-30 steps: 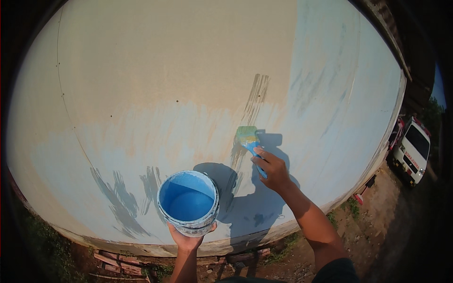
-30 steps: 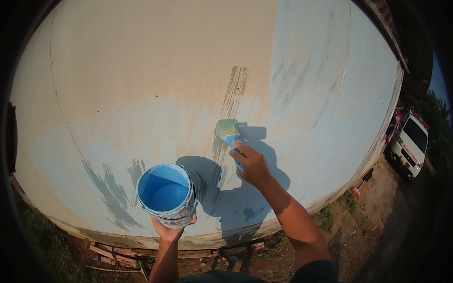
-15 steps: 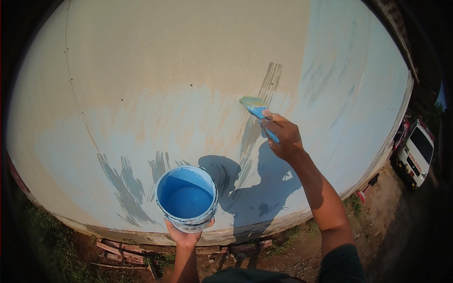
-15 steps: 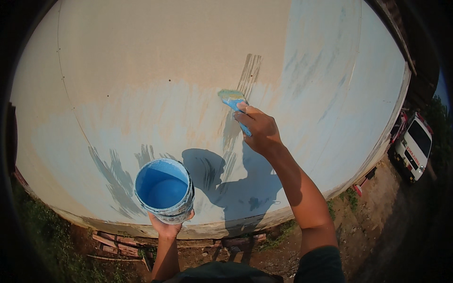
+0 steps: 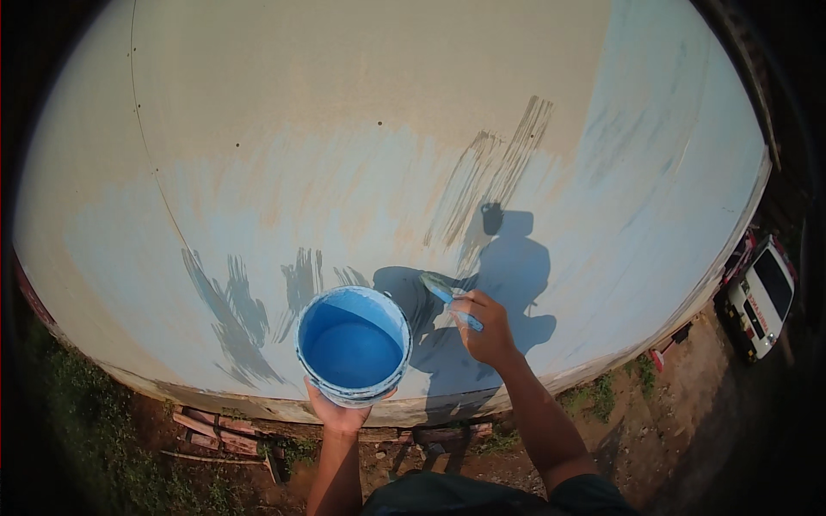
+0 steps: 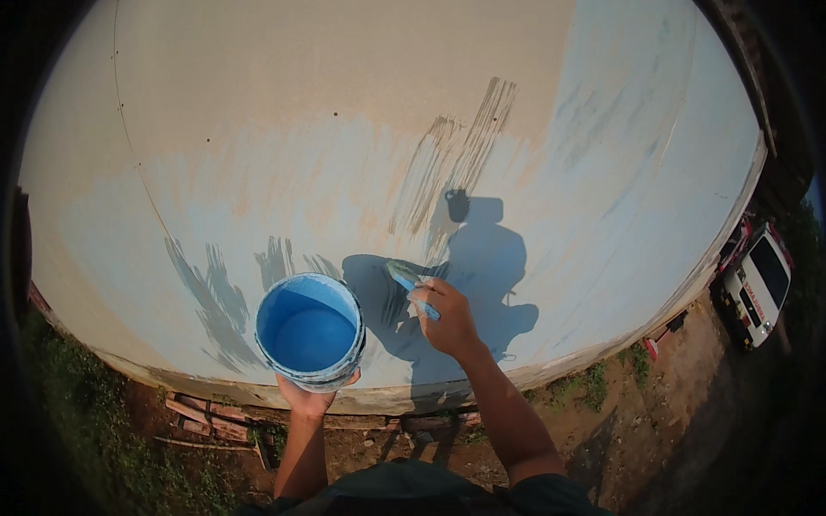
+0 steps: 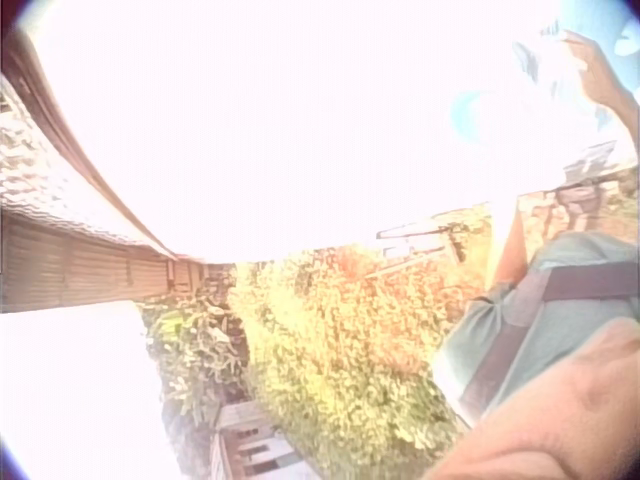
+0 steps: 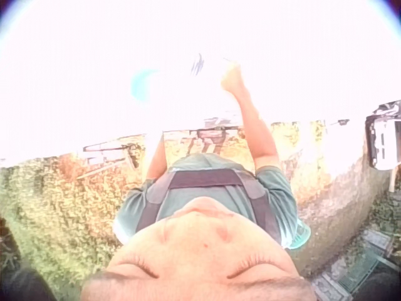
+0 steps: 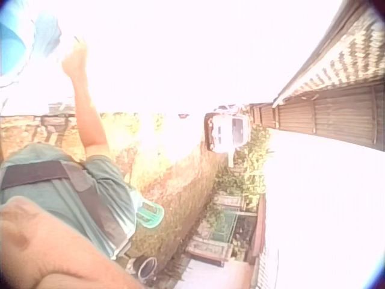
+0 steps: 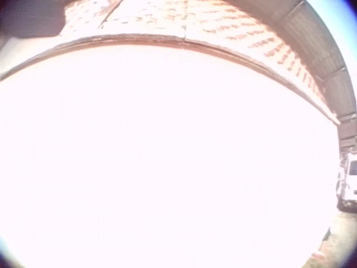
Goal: The person paints an exterior wall with light blue paint using a paint brush, dipping the brush into a paint bucket and applying the paint to the wall.
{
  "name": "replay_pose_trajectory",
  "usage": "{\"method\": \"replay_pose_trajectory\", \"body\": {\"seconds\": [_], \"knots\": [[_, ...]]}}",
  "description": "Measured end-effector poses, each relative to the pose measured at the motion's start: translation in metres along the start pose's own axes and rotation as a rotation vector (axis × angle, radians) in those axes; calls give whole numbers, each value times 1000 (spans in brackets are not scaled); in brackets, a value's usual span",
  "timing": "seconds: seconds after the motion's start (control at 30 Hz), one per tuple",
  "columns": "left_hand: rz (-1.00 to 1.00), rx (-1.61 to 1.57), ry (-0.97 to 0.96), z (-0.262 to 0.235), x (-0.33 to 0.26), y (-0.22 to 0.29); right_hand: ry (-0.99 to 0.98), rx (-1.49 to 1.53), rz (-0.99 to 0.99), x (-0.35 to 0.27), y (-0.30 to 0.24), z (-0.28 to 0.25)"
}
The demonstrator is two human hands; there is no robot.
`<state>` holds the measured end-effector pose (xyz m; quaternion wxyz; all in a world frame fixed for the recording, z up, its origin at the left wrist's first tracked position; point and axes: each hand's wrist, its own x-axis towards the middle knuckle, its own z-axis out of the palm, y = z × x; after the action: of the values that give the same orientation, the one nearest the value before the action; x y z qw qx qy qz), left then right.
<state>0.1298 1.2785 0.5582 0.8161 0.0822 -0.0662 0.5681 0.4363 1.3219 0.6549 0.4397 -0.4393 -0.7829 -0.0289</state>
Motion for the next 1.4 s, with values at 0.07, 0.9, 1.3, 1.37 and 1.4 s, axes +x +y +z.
{"method": "replay_pose_trajectory", "body": {"seconds": [0.07, 0.9, 1.3, 1.37, 1.4], "knots": [[-36, 124, -29, 2, 2, -7, 33, 224, 169, -5, -8, -27], [-137, 113, 78, -19, 36, -89, 234, 453, 522, -56, -70, -98], [-91, 133, 127, -24, -5, -84, 461, 1024, 756, -81, -36, -50], [-83, 158, 172, -19, -12, -85, 508, 1193, 785, -90, -22, -41], [-67, 160, 174, -19, -15, -85, 520, 1357, 809, -95, -15, -36]]}}
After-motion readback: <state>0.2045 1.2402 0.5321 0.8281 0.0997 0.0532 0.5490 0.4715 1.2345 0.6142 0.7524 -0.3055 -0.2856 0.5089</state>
